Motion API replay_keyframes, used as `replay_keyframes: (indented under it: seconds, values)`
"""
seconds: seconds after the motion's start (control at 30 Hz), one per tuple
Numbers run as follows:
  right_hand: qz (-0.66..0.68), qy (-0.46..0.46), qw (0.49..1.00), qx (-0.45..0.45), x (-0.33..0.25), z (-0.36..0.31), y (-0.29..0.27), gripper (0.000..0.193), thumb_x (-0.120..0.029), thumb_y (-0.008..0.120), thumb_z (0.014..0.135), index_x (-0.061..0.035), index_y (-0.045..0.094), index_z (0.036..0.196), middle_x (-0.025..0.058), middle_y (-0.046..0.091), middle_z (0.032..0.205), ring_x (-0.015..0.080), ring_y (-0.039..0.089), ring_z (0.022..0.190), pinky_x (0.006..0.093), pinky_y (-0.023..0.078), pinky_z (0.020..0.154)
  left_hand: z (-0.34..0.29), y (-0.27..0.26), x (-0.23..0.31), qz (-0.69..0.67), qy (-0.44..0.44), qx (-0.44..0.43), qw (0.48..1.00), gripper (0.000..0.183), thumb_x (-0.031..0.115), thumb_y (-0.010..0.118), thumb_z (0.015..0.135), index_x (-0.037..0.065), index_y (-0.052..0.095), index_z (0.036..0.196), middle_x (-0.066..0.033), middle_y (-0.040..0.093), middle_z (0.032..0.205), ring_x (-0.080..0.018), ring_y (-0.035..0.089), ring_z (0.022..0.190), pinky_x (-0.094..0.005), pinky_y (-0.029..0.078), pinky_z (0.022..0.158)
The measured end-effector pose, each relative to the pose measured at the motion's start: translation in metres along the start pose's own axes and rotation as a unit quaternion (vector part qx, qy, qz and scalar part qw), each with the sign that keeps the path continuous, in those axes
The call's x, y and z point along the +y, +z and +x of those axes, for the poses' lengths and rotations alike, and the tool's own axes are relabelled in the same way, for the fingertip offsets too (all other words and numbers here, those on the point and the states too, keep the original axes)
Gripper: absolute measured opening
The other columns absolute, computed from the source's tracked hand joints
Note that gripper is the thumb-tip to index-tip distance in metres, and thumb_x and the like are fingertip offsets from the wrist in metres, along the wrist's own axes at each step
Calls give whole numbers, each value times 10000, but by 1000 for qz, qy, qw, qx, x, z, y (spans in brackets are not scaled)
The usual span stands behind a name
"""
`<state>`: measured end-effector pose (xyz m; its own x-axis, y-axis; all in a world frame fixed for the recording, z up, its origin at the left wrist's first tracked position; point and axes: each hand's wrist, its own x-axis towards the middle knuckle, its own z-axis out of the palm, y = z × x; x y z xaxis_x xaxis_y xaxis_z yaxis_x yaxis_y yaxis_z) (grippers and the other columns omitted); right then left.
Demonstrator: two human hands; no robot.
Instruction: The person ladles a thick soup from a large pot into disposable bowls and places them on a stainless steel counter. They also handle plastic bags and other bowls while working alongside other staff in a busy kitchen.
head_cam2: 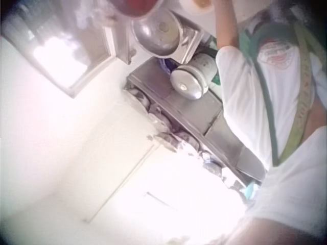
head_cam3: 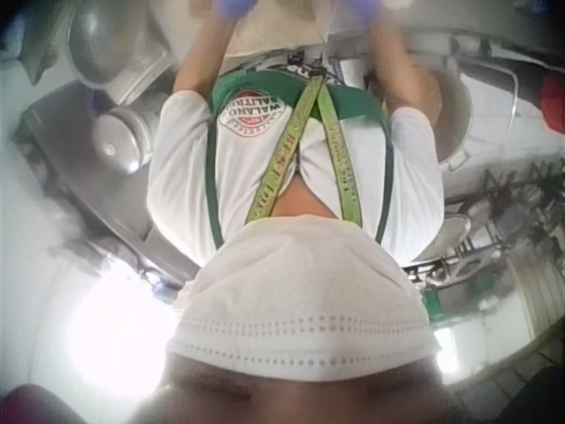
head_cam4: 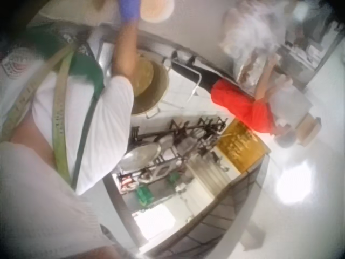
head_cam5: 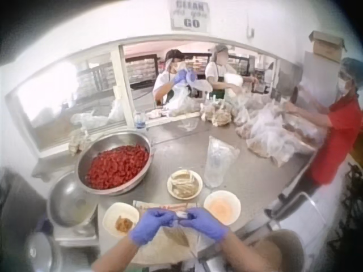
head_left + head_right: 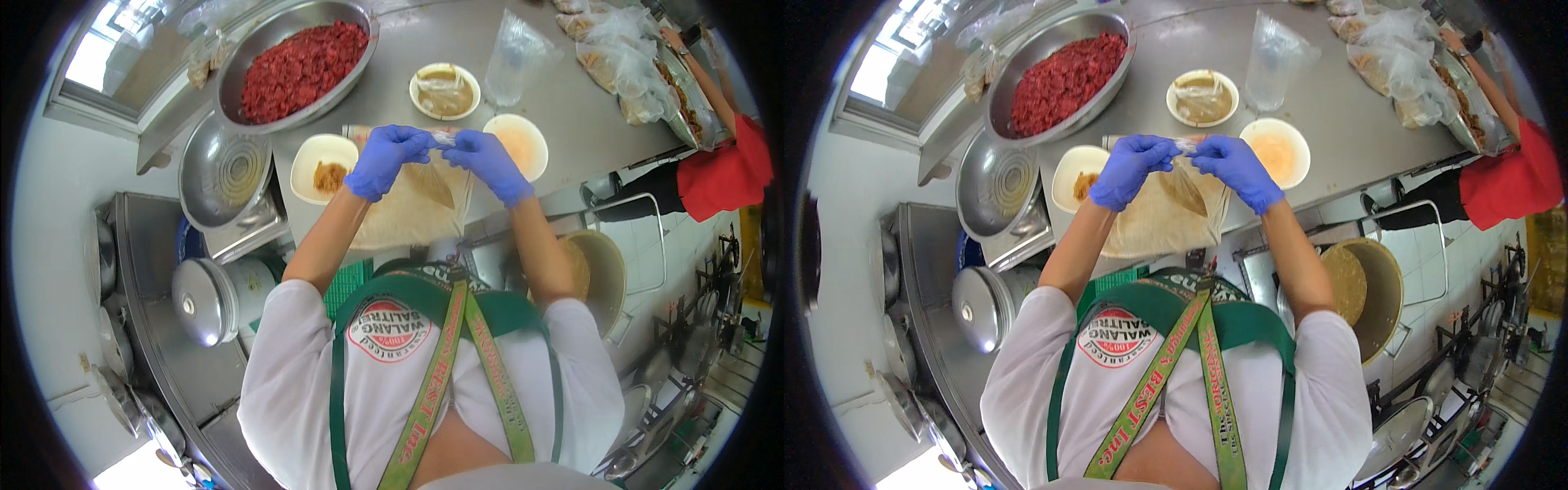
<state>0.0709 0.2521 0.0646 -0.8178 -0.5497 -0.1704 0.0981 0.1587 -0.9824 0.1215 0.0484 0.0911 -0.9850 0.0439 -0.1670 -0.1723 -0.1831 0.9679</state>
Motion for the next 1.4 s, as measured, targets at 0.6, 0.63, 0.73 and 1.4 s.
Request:
replay_keyframes:
  seconds: [0.6,0.63,0.73,1.4]
  values:
    - [-529,-152,828,110,8,154,-39,165,-202,636,821,-140,615,973,94,587,917,296,616,820,392,500,722,413,-94,31,398,147,164,891,245,174,572,842,103,706,1035,-172,683,1004,-279,681,869,-327,536,794]
    - [-477,-160,856,119,7,158,-41,141,-200,625,823,-134,615,947,118,585,911,309,619,830,404,499,720,415,-93,31,415,164,144,883,264,183,575,835,93,696,1052,-170,683,1009,-285,677,883,-333,533,798]
    - [-330,-123,928,120,-4,140,-60,114,-205,600,832,-112,610,897,168,589,882,342,623,850,430,497,717,365,-46,31,427,170,-50,887,347,175,601,824,57,633,1149,-128,671,1034,-236,635,962,-326,506,827]
    - [-322,-76,943,39,-90,106,-93,207,-269,702,788,-87,604,790,96,664,817,212,613,734,361,496,641,147,-51,76,516,154,-76,839,334,261,782,744,57,657,977,-44,594,812,-136,538,703,-281,449,622]
